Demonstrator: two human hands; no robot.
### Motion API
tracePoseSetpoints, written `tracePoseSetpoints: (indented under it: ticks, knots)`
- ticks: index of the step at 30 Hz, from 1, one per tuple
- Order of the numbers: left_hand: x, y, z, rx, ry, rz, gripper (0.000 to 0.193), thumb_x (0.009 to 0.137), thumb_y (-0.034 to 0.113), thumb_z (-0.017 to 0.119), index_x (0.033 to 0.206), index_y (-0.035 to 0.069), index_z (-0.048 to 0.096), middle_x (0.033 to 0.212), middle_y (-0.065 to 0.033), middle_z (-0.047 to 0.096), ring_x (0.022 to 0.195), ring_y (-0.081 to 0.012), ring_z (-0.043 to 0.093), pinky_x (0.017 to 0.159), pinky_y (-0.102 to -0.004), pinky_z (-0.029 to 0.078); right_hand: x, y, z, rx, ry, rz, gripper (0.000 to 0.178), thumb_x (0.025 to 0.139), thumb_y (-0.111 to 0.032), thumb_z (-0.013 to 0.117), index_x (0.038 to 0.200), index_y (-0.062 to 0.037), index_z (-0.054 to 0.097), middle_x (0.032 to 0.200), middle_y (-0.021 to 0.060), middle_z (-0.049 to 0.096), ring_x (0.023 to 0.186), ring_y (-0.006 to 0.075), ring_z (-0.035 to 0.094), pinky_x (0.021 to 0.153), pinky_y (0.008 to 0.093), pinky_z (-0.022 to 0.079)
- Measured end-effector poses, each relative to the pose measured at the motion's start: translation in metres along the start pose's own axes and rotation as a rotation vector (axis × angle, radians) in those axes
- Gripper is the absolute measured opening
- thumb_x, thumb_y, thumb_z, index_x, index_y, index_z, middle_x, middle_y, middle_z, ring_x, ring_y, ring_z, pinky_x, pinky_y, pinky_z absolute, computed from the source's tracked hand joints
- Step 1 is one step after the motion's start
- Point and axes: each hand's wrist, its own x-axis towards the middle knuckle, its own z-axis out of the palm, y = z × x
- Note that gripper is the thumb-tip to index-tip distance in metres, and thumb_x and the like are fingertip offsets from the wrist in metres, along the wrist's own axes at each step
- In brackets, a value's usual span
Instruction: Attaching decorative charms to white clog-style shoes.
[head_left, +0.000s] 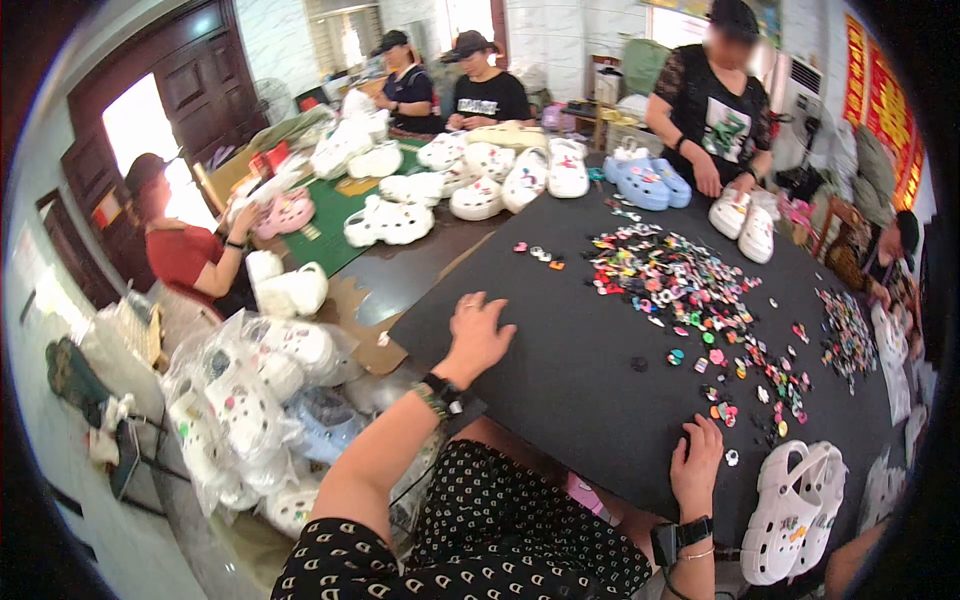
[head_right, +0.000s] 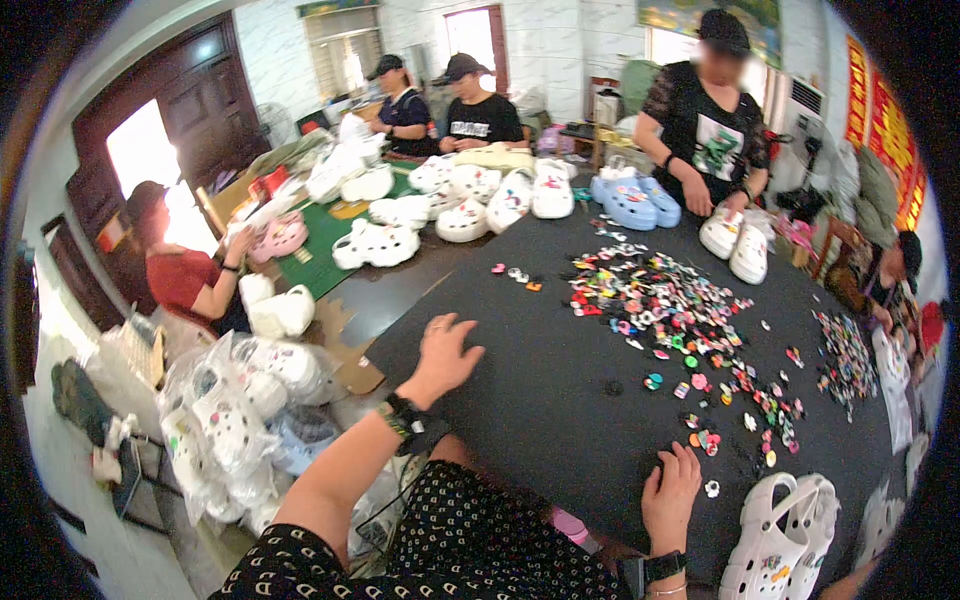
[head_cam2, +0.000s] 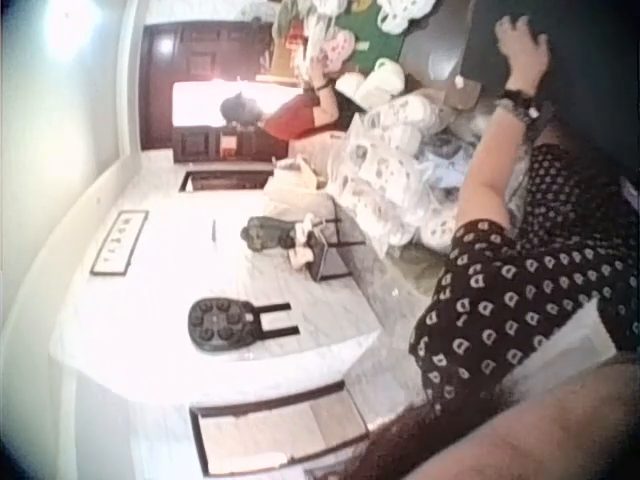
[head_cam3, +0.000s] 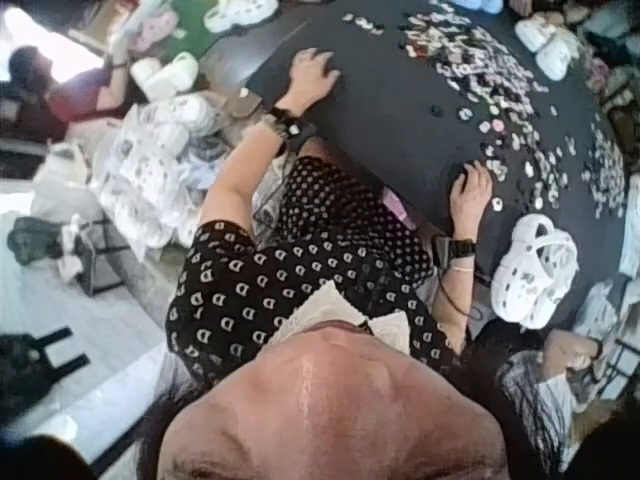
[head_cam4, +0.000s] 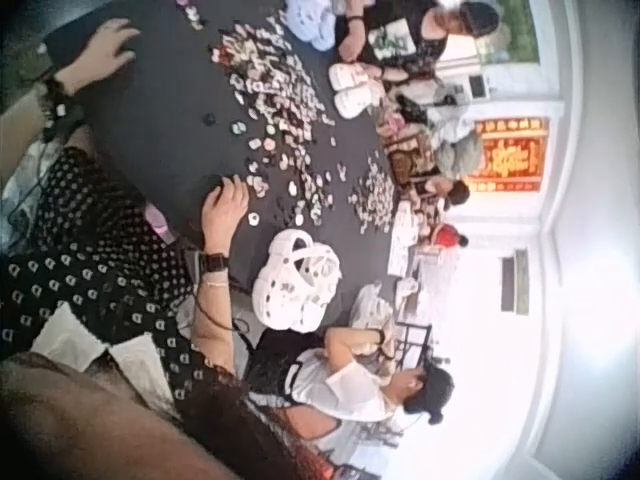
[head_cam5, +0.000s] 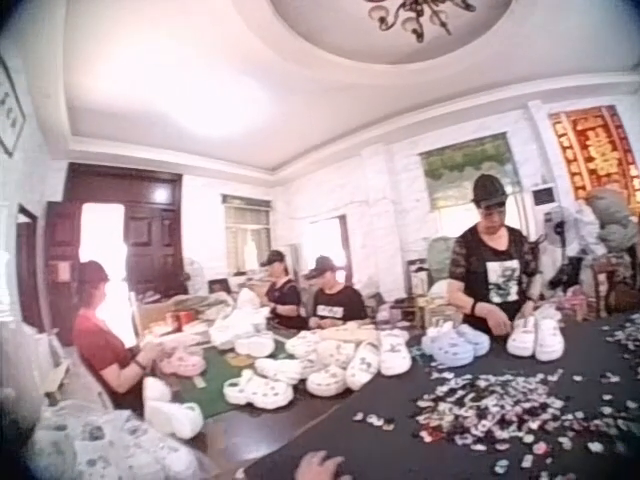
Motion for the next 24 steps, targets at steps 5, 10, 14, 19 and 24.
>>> tracePoseSetpoints:
  ticks: [5,10,14,19,24]
  knots:
    - [-0.019,0.025,0.028,0.02,-0.081,-0.078,0.055,0.085,0.036,0.067,0.131,0.008,0.056,0.139,-0.0285,0.045,0.132,-0.0443,0.039,0.109,-0.0586,0.029,-0.004,0.007,0.004,-0.018,-0.019,-0.019,0.027,0.086,-0.003,0.057,0.113,-0.0017,0.056,0.131,0.0177,0.052,0.127,0.0378,0.044,0.105,0.0493,0.035]
    - [-0.03,0.037,0.025,0.104,-0.127,-0.056,0.05,0.093,0.035,0.057,0.134,0.007,0.053,0.143,-0.0264,0.042,0.138,-0.0421,0.033,0.11,-0.0648,0.021,-0.002,0.005,0.004,-0.031,-0.019,-0.033,0.026,0.086,-0.001,0.057,0.112,-0.0011,0.056,0.13,0.0183,0.052,0.125,0.0376,0.045,0.106,0.0481,0.036]
    - [-0.029,0.036,0.023,0.098,-0.162,-0.072,0.048,0.096,0.033,0.054,0.134,0.005,0.052,0.144,-0.0251,0.041,0.138,-0.0404,0.032,0.111,-0.0651,0.02,-0.002,0.006,0.005,-0.034,-0.027,-0.019,0.026,0.086,-0.001,0.056,0.111,-0.0003,0.056,0.13,0.019,0.052,0.124,0.0386,0.046,0.106,0.0481,0.036]
    - [-0.031,0.036,0.026,0.089,-0.155,-0.043,0.048,0.095,0.033,0.055,0.133,0.005,0.054,0.143,-0.0252,0.041,0.137,-0.0408,0.033,0.111,-0.0646,0.02,-0.002,0.009,0.004,-0.042,-0.013,-0.063,0.027,0.086,0.0,0.055,0.113,0.0008,0.055,0.128,0.0202,0.053,0.122,0.0394,0.047,0.105,0.0485,0.036]
    - [-0.031,0.034,0.029,0.063,-0.081,-0.028,0.044,0.092,0.032,0.058,0.128,0.006,0.058,0.14,-0.0219,0.046,0.136,-0.0402,0.035,0.11,-0.0664,0.02,-0.001,0.009,0.005,-0.057,-0.014,-0.057,0.027,0.085,0.001,0.055,0.112,0.0016,0.055,0.128,0.0207,0.053,0.122,0.0399,0.048,0.105,0.0485,0.036]
